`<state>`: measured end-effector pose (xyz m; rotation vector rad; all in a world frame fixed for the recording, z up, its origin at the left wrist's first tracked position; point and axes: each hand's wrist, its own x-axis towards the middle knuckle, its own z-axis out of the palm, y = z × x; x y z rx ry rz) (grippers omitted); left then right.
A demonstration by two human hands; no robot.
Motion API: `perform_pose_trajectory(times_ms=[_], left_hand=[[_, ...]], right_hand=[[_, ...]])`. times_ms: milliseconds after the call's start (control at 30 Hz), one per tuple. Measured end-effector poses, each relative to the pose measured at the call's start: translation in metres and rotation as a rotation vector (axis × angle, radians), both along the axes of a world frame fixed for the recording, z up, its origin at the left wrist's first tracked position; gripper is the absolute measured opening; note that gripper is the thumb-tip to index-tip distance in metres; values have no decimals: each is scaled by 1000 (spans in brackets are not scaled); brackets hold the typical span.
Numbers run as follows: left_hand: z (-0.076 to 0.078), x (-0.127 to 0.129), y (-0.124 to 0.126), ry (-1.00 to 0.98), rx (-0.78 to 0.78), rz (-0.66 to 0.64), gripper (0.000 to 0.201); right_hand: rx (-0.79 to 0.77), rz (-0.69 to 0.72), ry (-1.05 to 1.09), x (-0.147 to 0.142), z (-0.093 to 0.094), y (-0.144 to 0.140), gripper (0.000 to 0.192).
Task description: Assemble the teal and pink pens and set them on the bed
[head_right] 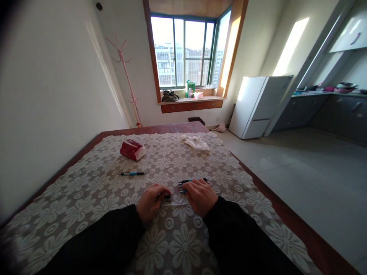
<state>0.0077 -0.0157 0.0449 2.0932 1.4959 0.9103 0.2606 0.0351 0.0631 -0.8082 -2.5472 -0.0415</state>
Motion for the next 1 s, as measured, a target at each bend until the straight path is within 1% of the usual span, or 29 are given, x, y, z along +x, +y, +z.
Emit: perform_pose_trajectory(times_ms=[67,167,267,367,500,633,800,900,1000], left_hand=[[1,1,-1,28,12,-51,29],[2,2,-3,42,17,-117,28],[2,2,-4,38,18,-135,30],[2,2,-5,52,35,-129,31],[4,2,-4,57,52,-93,32],[4,2,-2,40,38,-67,30],[4,2,-2,-67,27,-87,31],[7,2,-4,-97,88,-91,30],[10,3,-7,-68,160,-90,31]], right_hand=[[-11,21,37,-5,-4,-2,18],[-48,80,38,-11,-12,-3,20],[-75,141,7,-12,-18,-2,26],[-81,179,-63,-10,-20,-1,31],[-92,170,-120,-9,-18,-1,30],[-93,142,-95,-8,-17,-1,20],[-108,130,-108,-9,-19,0,13],[-102,129,-92,-9,-18,-1,12],[-85,147,-46,-9,-16,-4,14]])
